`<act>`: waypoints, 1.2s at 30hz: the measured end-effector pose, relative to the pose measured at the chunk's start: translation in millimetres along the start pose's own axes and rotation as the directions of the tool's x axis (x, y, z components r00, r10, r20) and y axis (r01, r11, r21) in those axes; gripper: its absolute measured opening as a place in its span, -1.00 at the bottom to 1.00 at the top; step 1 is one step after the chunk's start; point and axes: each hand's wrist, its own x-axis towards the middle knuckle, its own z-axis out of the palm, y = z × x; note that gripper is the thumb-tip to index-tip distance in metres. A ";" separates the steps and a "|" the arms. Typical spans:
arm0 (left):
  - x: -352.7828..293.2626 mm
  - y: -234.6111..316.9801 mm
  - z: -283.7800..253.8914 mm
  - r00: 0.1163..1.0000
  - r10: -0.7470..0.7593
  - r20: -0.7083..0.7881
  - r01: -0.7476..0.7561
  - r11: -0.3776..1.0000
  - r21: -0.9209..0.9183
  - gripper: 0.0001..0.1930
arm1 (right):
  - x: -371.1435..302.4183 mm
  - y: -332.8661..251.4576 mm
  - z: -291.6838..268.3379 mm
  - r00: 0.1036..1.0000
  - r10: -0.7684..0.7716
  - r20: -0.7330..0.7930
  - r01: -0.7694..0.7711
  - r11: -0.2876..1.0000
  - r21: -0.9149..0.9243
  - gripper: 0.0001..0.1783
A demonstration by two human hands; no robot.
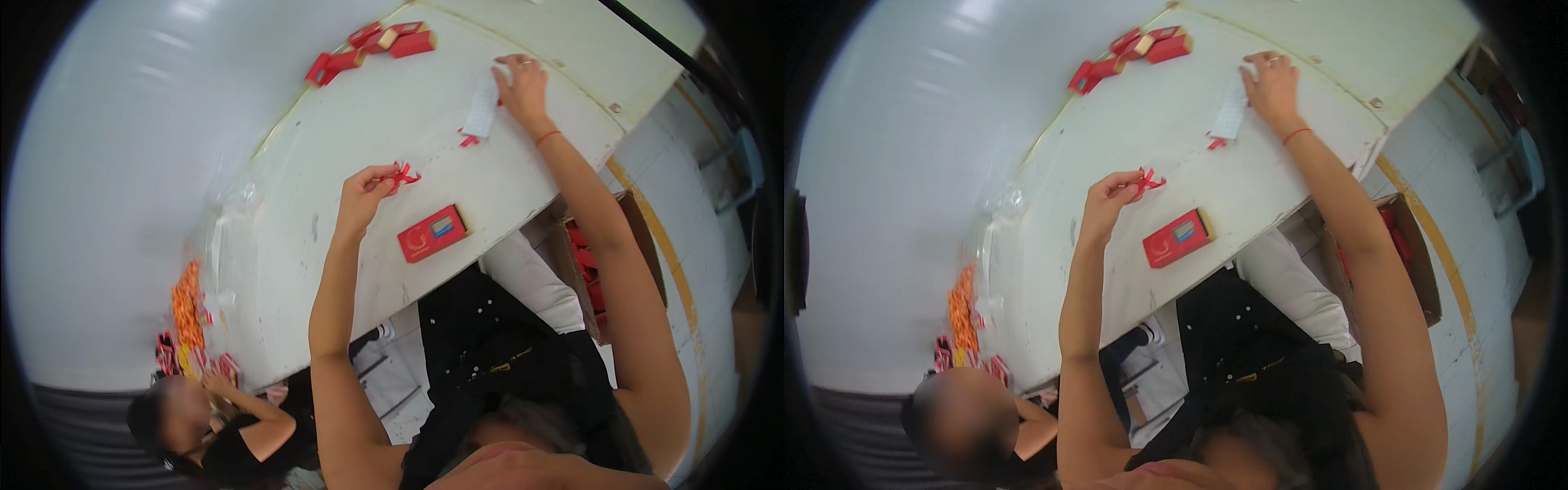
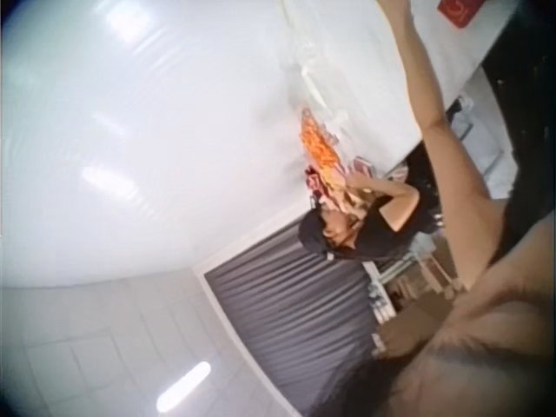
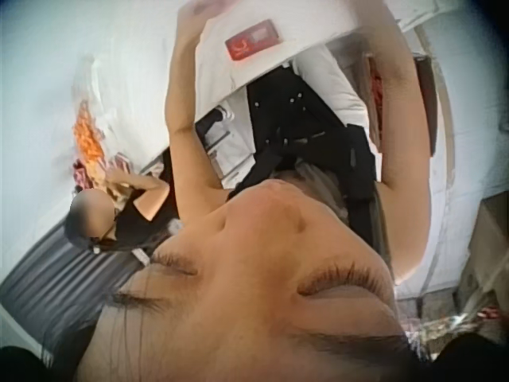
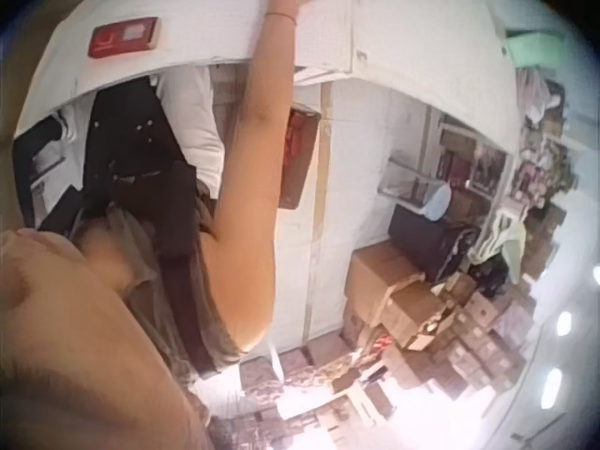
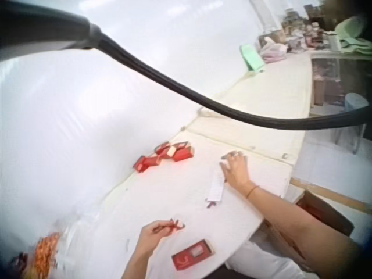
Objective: The person assembles small red rectangular boxes by folding flaps and inserting a small item into each. They then attach a red ribbon to the top of each box and place the finished units on the table.
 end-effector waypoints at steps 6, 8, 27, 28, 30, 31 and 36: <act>-22.3 -23.1 -14.5 0.988 0.017 -0.154 -0.020 1.000 -0.017 -0.80 | -16.5 -98.1 -30.0 0.931 -0.317 0.181 0.175 0.823 0.540 -0.82; -28.0 -26.2 -12.6 0.975 0.012 -0.223 -0.031 0.996 -0.083 -0.82 | -33.4 -136.4 -30.3 0.797 -0.371 0.477 -0.070 0.727 0.683 -0.80; -46.2 -35.9 -18.8 0.935 -0.038 -0.353 -0.103 0.923 -0.372 -0.82 | -59.0 -193.7 -19.0 0.386 -0.318 0.866 -0.670 0.548 0.500 -0.83; -46.6 -36.9 -17.5 0.932 -0.006 -0.362 -0.132 0.926 -0.353 -0.81 | -59.0 -193.7 -19.1 0.393 -0.326 0.860 -0.668 0.541 0.511 -0.82; -47.6 -31.1 -15.4 0.932 -0.013 -0.361 -0.126 0.925 -0.359 -0.79 | -59.6 -193.6 -19.7 0.412 -0.339 0.846 -0.664 0.524 0.533 -0.81; -48.1 -27.3 -14.8 0.933 -0.016 -0.359 -0.122 0.925 -0.359 -0.79 | -59.9 -193.9 -20.5 0.411 -0.331 0.849 -0.669 0.523 0.528 -0.81; -49.2 -21.5 -16.7 0.950 -0.069 -0.304 -0.055 0.922 -0.383 -0.72 | -61.2 -194.1 -21.0 0.403 -0.348 0.847 -0.650 0.542 0.532 -0.80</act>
